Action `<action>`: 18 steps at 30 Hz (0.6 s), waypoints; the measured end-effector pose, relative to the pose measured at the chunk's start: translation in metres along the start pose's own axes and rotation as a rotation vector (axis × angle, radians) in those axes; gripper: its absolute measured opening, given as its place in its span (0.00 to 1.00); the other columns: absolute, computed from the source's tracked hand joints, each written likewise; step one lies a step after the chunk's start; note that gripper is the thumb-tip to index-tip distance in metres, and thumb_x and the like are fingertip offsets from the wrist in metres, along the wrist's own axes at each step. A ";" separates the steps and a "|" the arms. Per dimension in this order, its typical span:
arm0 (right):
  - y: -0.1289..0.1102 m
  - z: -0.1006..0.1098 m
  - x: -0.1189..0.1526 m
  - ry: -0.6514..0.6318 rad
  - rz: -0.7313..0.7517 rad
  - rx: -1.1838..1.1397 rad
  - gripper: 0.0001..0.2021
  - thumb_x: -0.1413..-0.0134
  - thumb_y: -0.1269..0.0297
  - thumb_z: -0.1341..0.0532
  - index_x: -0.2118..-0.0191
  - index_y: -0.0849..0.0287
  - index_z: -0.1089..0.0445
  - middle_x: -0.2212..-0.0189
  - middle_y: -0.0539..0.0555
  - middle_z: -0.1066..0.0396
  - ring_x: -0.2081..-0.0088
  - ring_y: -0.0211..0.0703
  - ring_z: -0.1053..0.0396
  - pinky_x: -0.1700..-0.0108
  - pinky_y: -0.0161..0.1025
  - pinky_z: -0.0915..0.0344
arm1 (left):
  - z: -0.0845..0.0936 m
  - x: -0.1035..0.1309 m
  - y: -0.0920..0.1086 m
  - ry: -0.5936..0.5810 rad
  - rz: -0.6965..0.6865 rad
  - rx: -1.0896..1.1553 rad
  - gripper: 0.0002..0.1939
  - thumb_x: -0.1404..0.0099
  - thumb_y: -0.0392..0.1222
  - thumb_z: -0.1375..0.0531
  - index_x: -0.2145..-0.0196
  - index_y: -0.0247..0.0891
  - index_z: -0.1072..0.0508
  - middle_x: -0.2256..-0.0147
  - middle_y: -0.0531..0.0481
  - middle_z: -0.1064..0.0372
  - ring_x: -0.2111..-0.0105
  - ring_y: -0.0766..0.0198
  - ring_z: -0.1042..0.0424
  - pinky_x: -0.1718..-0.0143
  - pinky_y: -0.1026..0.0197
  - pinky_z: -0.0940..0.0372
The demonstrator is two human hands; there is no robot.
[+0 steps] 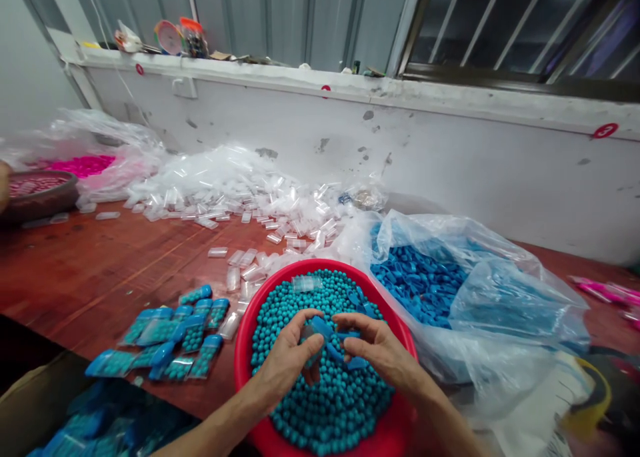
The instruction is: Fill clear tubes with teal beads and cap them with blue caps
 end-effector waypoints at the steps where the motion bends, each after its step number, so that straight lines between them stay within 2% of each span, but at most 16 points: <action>1: 0.004 0.001 -0.002 0.046 -0.029 -0.081 0.18 0.57 0.61 0.39 0.57 0.58 0.34 0.66 0.51 0.35 0.74 0.34 0.36 0.70 0.36 0.36 | 0.000 0.001 0.000 -0.025 0.015 0.007 0.18 0.43 0.45 0.47 0.55 0.40 0.44 0.82 0.60 0.40 0.86 0.69 0.37 0.86 0.69 0.42; 3: 0.011 0.002 -0.005 0.129 -0.055 -0.149 0.21 0.59 0.62 0.38 0.55 0.60 0.37 0.69 0.51 0.33 0.76 0.35 0.36 0.71 0.37 0.35 | -0.002 0.002 -0.002 -0.063 0.035 0.004 0.17 0.44 0.45 0.46 0.57 0.40 0.44 0.81 0.59 0.39 0.85 0.69 0.35 0.86 0.70 0.43; 5: 0.016 0.001 -0.006 0.187 -0.046 -0.105 0.22 0.57 0.64 0.40 0.53 0.61 0.38 0.69 0.51 0.32 0.75 0.36 0.34 0.72 0.37 0.35 | -0.004 0.003 -0.004 -0.064 0.045 -0.032 0.15 0.44 0.44 0.46 0.59 0.40 0.44 0.81 0.59 0.40 0.86 0.70 0.37 0.88 0.71 0.46; 7: 0.015 -0.001 -0.004 0.210 -0.002 0.056 0.19 0.54 0.65 0.42 0.53 0.60 0.38 0.67 0.53 0.30 0.70 0.40 0.32 0.67 0.39 0.34 | -0.004 0.003 -0.007 -0.013 0.046 -0.077 0.14 0.44 0.42 0.47 0.59 0.40 0.43 0.81 0.61 0.43 0.87 0.73 0.41 0.89 0.72 0.48; 10: 0.010 -0.012 0.004 0.113 0.047 0.389 0.19 0.47 0.64 0.47 0.49 0.58 0.39 0.57 0.56 0.32 0.56 0.45 0.35 0.53 0.44 0.39 | -0.004 0.003 -0.009 0.049 0.021 -0.091 0.18 0.42 0.41 0.48 0.54 0.41 0.45 0.80 0.61 0.44 0.87 0.74 0.45 0.87 0.71 0.46; 11: 0.011 -0.018 0.007 0.054 0.041 0.478 0.22 0.47 0.62 0.46 0.46 0.58 0.42 0.52 0.57 0.35 0.52 0.47 0.38 0.49 0.45 0.42 | -0.004 0.003 -0.008 0.059 -0.009 -0.090 0.19 0.42 0.41 0.48 0.53 0.41 0.45 0.77 0.59 0.42 0.85 0.73 0.42 0.84 0.69 0.43; 13: 0.015 -0.029 0.013 -0.035 0.015 0.607 0.34 0.53 0.59 0.40 0.41 0.62 0.53 0.45 0.61 0.45 0.45 0.51 0.46 0.46 0.47 0.47 | -0.003 0.003 -0.004 0.071 -0.105 -0.117 0.19 0.41 0.40 0.49 0.51 0.40 0.44 0.70 0.54 0.36 0.75 0.68 0.35 0.72 0.65 0.37; 15: 0.020 -0.037 0.016 -0.041 0.012 0.700 0.48 0.65 0.60 0.33 0.39 0.66 0.60 0.42 0.66 0.53 0.43 0.55 0.52 0.45 0.48 0.48 | -0.003 0.004 0.001 0.066 -0.189 -0.164 0.19 0.42 0.38 0.48 0.52 0.39 0.42 0.63 0.51 0.35 0.63 0.64 0.35 0.58 0.62 0.40; 16: 0.021 -0.040 0.016 -0.019 0.028 0.743 0.51 0.69 0.61 0.32 0.40 0.67 0.61 0.42 0.67 0.53 0.43 0.56 0.52 0.45 0.49 0.48 | -0.004 0.005 0.003 0.057 -0.214 -0.182 0.18 0.42 0.37 0.48 0.53 0.38 0.42 0.61 0.51 0.36 0.60 0.63 0.36 0.55 0.61 0.42; 18: 0.019 -0.043 0.015 0.052 0.074 0.797 0.48 0.69 0.63 0.32 0.41 0.67 0.57 0.45 0.68 0.48 0.45 0.57 0.47 0.47 0.49 0.45 | -0.006 0.006 0.007 0.045 -0.230 -0.202 0.16 0.42 0.36 0.49 0.54 0.38 0.41 0.62 0.51 0.36 0.60 0.63 0.36 0.54 0.61 0.43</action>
Point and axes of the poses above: each hand's wrist, its own x-axis away from the middle knuckle, its own z-axis out of the back of the hand, y = z × x, the point moved 5 cm from there along -x, towards the middle knuckle
